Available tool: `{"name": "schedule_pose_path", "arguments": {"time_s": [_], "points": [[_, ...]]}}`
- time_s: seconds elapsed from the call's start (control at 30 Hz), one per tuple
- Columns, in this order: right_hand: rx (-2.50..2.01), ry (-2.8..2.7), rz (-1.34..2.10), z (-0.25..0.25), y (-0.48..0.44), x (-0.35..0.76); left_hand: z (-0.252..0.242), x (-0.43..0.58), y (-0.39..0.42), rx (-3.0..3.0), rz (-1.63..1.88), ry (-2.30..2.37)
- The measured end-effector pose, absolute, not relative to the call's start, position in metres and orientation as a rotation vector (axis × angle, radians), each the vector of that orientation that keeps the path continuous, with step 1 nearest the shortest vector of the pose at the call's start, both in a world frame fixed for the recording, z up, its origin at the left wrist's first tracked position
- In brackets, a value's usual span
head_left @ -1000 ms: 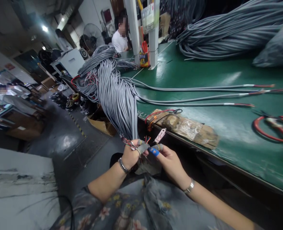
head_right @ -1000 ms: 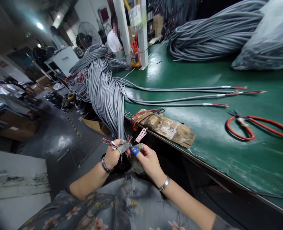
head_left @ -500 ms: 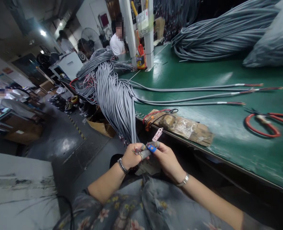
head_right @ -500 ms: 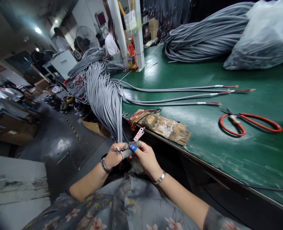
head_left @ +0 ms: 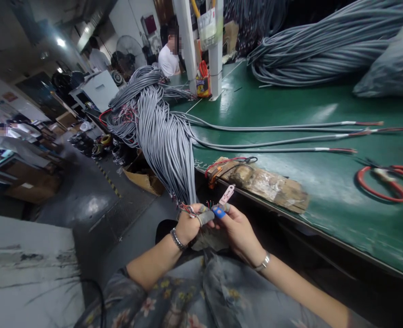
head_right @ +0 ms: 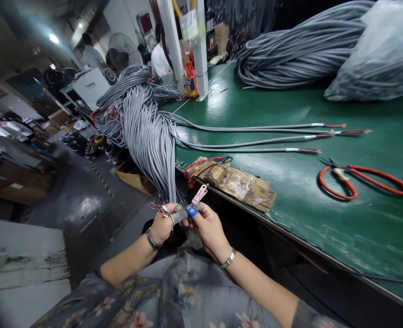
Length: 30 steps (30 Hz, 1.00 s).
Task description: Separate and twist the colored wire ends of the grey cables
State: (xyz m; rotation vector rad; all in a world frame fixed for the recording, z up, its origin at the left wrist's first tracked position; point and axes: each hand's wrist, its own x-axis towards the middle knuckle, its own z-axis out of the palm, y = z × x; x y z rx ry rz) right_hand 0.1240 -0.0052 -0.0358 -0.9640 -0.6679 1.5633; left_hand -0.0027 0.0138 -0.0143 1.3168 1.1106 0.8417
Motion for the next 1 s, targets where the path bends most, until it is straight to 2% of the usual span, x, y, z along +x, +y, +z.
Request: {"name": "schedule_pose_path", "arguments": {"time_s": [0.77,1.0], "points": [[-1.098,-0.805,1.426,-0.042,-0.009,0.130,-0.022,0.001,0.014,1.178,1.043,1.191],[-1.014,-0.940,1.490,-0.052,-0.016,0.141,-0.016,-0.007,0.019,1.141,0.961,1.136]]}}
